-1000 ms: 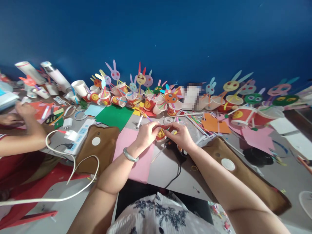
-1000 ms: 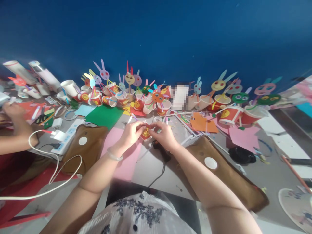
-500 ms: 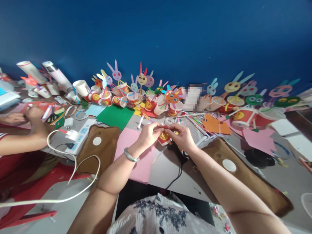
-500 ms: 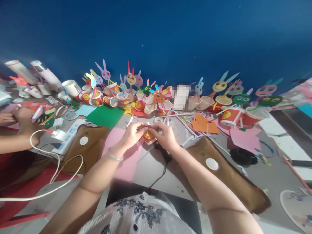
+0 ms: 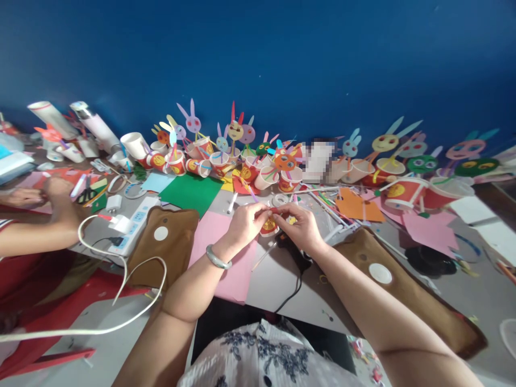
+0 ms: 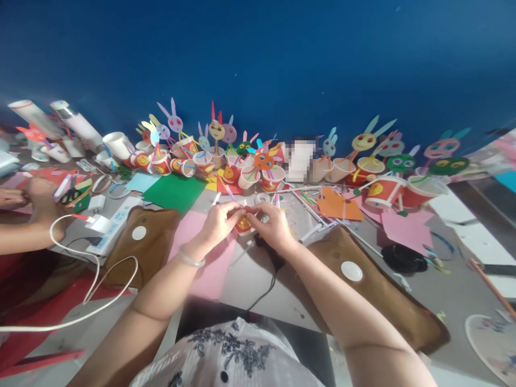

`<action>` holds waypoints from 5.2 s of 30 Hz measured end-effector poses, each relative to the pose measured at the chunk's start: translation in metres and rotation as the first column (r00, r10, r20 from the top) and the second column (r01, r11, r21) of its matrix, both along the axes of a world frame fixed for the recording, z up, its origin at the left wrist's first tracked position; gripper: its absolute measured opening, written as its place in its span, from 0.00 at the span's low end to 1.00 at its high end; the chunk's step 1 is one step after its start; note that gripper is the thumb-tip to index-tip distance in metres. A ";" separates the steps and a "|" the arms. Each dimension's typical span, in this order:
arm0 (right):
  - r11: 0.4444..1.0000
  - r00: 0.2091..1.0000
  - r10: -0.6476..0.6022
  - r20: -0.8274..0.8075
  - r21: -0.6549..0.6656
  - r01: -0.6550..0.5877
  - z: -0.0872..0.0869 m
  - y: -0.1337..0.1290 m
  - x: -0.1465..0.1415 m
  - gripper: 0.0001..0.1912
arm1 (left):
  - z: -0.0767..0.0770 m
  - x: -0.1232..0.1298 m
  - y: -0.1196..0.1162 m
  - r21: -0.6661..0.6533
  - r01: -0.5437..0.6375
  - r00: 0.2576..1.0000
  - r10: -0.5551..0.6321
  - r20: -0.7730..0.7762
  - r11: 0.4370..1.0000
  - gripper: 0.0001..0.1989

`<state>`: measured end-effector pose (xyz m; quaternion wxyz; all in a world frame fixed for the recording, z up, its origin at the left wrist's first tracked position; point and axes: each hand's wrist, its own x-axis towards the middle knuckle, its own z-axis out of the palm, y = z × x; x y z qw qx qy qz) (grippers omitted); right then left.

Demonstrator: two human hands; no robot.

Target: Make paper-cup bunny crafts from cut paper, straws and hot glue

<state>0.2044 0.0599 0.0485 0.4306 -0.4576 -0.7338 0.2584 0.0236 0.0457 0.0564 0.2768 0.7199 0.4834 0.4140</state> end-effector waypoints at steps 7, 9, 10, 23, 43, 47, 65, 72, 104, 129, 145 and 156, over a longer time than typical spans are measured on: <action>1.000 0.999 -0.021 -0.027 -0.009 0.021 -0.001 0.003 0.001 0.12 | -0.007 0.002 0.000 0.169 -0.017 0.973 0.055 -0.225 0.986 0.09; 0.999 0.999 -0.030 -0.029 -0.018 0.030 -0.001 0.004 0.001 0.12 | -0.009 0.001 0.000 0.200 -0.014 0.965 0.066 -0.254 0.980 0.12; 0.999 0.999 -0.035 -0.030 -0.024 0.034 -0.001 0.004 0.001 0.11 | -0.010 0.001 0.000 0.209 -0.011 0.962 0.068 -0.266 0.978 0.14; 0.983 0.957 -0.066 -0.282 -0.181 0.015 -0.013 0.012 0.002 0.14 | -0.013 0.003 -0.003 0.301 -0.013 0.937 0.117 -0.330 0.954 0.25; 0.967 0.766 -0.138 -0.629 -0.252 -0.033 -0.011 0.018 0.005 0.16 | 0.002 -0.005 -0.004 0.309 -0.409 0.825 0.203 0.528 0.859 0.14; 0.958 0.723 -0.129 -0.679 -0.275 -0.088 -0.007 0.016 0.004 0.16 | -0.001 -0.004 0.008 0.061 -0.361 0.728 0.240 0.642 0.931 0.28; 0.917 0.673 -0.061 -0.737 -0.308 -0.255 -0.007 0.012 0.001 0.17 | -0.002 0.000 0.017 -0.236 0.219 0.496 0.101 0.862 0.947 0.28; 0.923 0.711 -0.048 -0.701 -0.303 -0.236 -0.010 0.011 0.000 0.18 | -0.008 -0.001 0.017 -0.196 0.206 0.548 0.053 0.834 0.959 0.27; 0.924 0.903 0.064 -0.426 -0.317 -0.215 -0.009 0.007 0.000 0.20 | 0.006 -0.005 0.012 -0.114 -0.076 0.683 0.135 0.718 0.991 0.23; 0.990 0.974 0.057 -0.219 -0.112 -0.083 -0.014 0.005 0.001 0.22 | 0.007 -0.011 0.013 -0.054 -0.150 0.755 0.150 0.638 0.987 0.22; 0.985 0.979 0.146 -0.141 -0.068 -0.156 -0.012 0.006 0.004 0.10 | 0.015 -0.042 0.023 -0.235 0.179 0.766 0.015 0.642 0.956 0.23; 0.944 0.920 0.302 0.251 0.055 -0.325 -0.007 0.004 0.009 0.17 | 0.013 -0.050 0.021 -0.208 0.173 0.894 -0.065 0.444 0.963 0.15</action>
